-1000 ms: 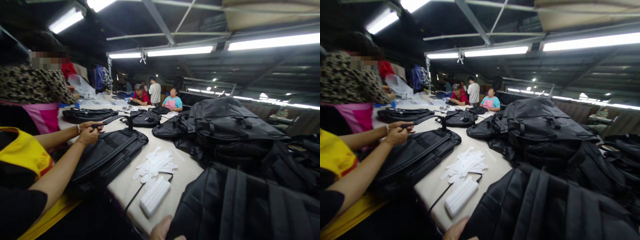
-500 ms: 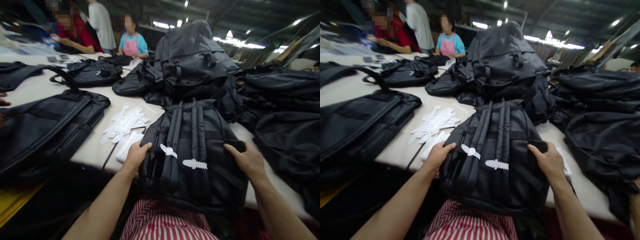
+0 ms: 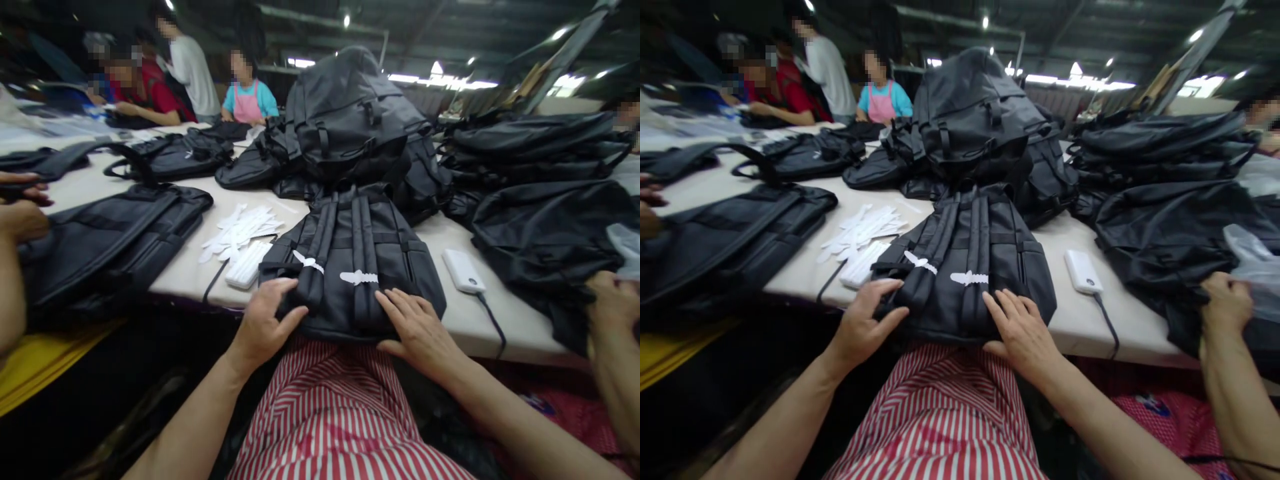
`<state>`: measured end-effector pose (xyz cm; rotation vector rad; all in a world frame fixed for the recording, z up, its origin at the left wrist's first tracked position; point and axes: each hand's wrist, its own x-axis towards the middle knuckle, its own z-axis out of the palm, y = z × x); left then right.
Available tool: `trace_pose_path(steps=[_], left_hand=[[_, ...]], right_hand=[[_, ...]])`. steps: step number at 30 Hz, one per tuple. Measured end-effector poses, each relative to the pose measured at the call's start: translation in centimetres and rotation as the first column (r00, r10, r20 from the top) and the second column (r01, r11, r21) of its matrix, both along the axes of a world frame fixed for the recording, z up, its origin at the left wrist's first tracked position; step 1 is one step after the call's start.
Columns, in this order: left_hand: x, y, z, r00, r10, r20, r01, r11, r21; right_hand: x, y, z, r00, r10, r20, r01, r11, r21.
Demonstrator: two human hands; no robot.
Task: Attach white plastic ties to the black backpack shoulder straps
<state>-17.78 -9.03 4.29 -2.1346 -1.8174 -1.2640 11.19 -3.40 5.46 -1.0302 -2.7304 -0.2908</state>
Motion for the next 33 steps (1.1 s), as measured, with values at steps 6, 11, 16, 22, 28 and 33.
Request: trace_pose_path(steps=[6,11,16,22,28,33], left_hand=[[3.5,-2.4,1.3,0.92,-0.132,-0.369,0.136,0.991,-0.014],[5.6,0.4,3.0,0.871,-0.086,-0.483,0.084,0.996,-0.027],[5.8,4.5,4.9,0.857,0.014,-0.515,0.001,1.0,0.028],[6.6,9.6,5.4,0.799,0.08,-0.596,-0.058,0.997,0.055],[7.2,12.7,2.3,0.764,0.07,-0.642,-0.046,0.998,0.054],[4.5,12.7,1.3,0.782,-0.021,-0.623,0.077,0.995,0.063]], right_hand=[[0.1,2.4,-0.2,0.997,-0.004,-0.078,0.019,0.983,0.183],[-0.3,3.8,2.3,0.989,-0.062,-0.133,0.099,0.951,0.293],[-0.2,4.9,2.7,0.983,-0.133,-0.123,0.164,0.943,0.29],[-0.4,7.5,2.6,0.972,-0.208,-0.112,0.232,0.929,0.287],[-0.7,10.2,-0.6,0.941,-0.301,-0.155,0.329,0.918,0.22],[-1.0,5.9,-2.5,0.936,-0.015,-0.352,0.088,0.977,0.193]])
